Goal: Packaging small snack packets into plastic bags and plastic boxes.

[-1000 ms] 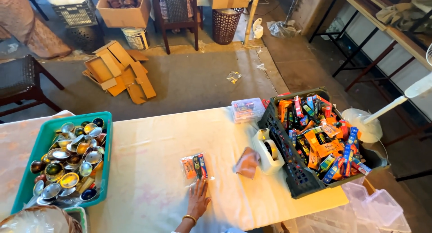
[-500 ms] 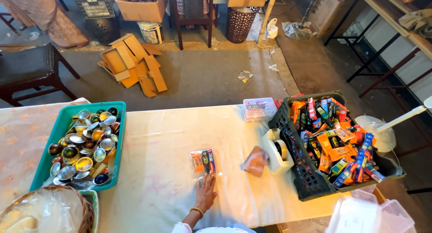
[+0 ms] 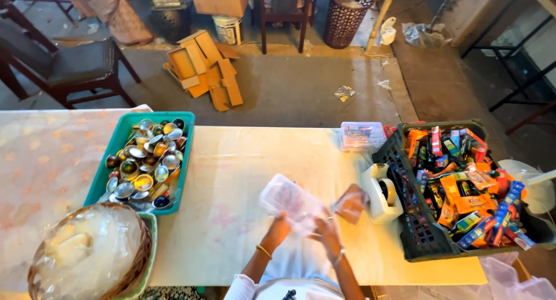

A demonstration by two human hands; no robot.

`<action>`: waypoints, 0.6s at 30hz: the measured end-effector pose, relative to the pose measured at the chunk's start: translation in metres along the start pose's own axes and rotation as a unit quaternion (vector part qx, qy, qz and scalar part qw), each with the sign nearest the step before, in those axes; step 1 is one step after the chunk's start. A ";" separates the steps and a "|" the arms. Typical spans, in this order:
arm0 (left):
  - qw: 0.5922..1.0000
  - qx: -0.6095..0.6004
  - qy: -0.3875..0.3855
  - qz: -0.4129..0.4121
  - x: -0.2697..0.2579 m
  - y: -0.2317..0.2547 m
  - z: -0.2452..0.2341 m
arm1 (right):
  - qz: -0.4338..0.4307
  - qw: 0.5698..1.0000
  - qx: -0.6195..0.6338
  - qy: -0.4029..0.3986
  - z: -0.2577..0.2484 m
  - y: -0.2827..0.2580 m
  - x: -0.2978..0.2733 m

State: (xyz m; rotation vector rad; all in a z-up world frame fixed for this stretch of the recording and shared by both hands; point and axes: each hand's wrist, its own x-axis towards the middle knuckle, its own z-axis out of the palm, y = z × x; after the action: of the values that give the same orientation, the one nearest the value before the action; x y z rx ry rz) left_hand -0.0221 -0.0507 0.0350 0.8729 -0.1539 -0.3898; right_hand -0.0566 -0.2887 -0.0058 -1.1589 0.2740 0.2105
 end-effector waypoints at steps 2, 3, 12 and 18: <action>0.997 -0.076 0.018 0.022 -0.006 0.008 -0.006 | 0.007 1.000 0.003 -0.015 0.029 0.018 0.019; 0.991 -0.126 0.027 0.037 -0.007 0.007 -0.011 | 0.067 0.993 -0.049 -0.084 0.041 0.012 0.017; 0.972 -0.189 0.135 -0.018 0.010 -0.044 -0.045 | -0.218 0.846 -0.471 -0.122 0.093 -0.049 0.002; 0.988 -0.074 0.118 0.062 0.009 -0.020 -0.031 | -0.177 0.904 -0.366 -0.132 0.103 -0.054 0.000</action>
State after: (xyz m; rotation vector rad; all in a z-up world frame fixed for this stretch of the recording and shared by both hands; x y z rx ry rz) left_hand -0.0108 -0.0439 -0.0004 0.7508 0.0385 -0.1765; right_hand -0.0294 -0.2145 0.0793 -1.8790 -0.2919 0.1482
